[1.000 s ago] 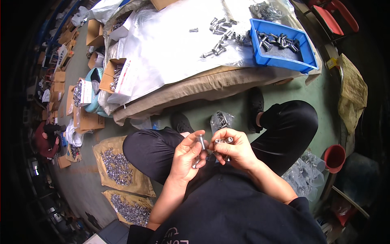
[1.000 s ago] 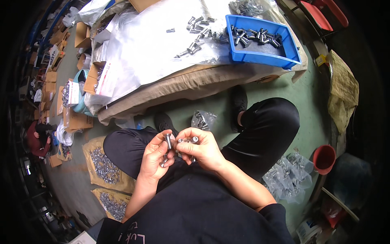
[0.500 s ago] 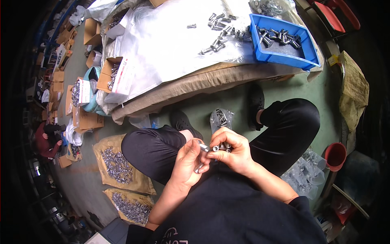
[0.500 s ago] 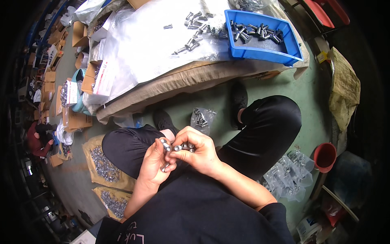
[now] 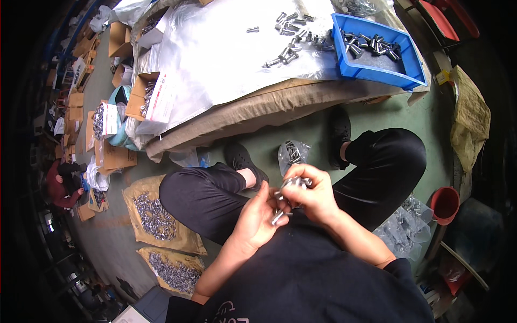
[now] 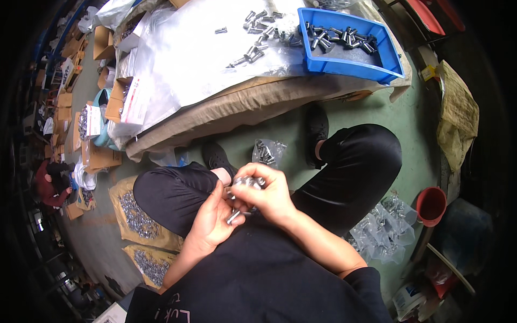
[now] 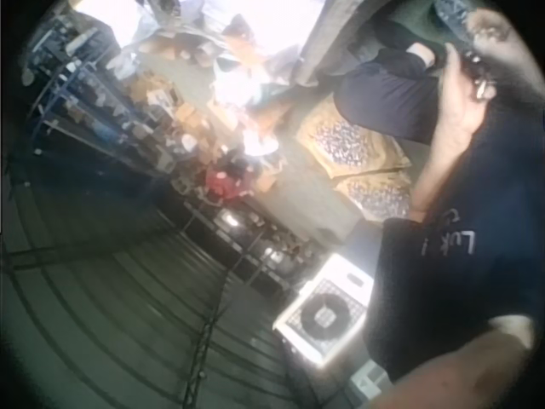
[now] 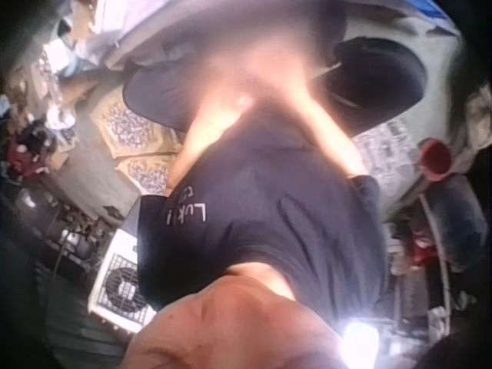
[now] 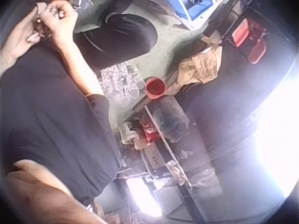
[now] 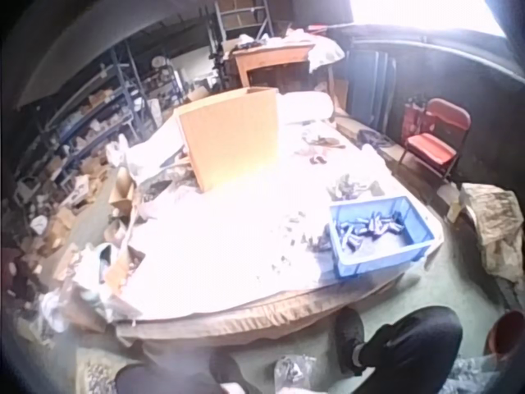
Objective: The person sorts various metal bolts and metal screws by hand, inspecting them one by one and placing them into different boxes, plastic bags, and a blue tray.
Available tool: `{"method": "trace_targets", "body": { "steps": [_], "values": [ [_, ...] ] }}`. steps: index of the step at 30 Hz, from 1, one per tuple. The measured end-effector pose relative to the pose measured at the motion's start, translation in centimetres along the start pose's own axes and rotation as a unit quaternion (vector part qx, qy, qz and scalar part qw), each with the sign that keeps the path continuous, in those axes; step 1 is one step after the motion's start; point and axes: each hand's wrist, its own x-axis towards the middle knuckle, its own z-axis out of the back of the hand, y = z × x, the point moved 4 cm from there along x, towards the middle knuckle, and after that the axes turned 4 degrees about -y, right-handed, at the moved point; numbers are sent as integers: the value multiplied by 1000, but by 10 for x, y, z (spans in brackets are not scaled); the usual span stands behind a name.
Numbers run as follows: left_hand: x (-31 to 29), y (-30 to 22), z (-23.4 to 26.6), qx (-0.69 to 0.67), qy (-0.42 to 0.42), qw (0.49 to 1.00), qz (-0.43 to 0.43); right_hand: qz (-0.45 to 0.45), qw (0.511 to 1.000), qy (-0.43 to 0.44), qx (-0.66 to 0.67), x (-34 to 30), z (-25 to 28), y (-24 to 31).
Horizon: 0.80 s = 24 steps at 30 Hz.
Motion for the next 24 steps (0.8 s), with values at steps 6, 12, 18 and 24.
{"method": "trace_targets", "body": {
  "steps": [6, 12, 18, 24],
  "values": [
    [0, -12, 1, -1, 70, 996, -51, -13, 979, 66, 193, 14, 13, 0],
    [-7, -17, -2, 4, 33, 995, -96, -12, 999, -15, 33, 10, 20, 7],
    [-10, -26, -9, 128, 57, 952, -272, -149, 987, -38, -47, 2, 16, -11],
    [-17, -28, -23, 509, 31, 715, -478, -100, 989, -1, -105, -1, 2, -8]
  ]
}}
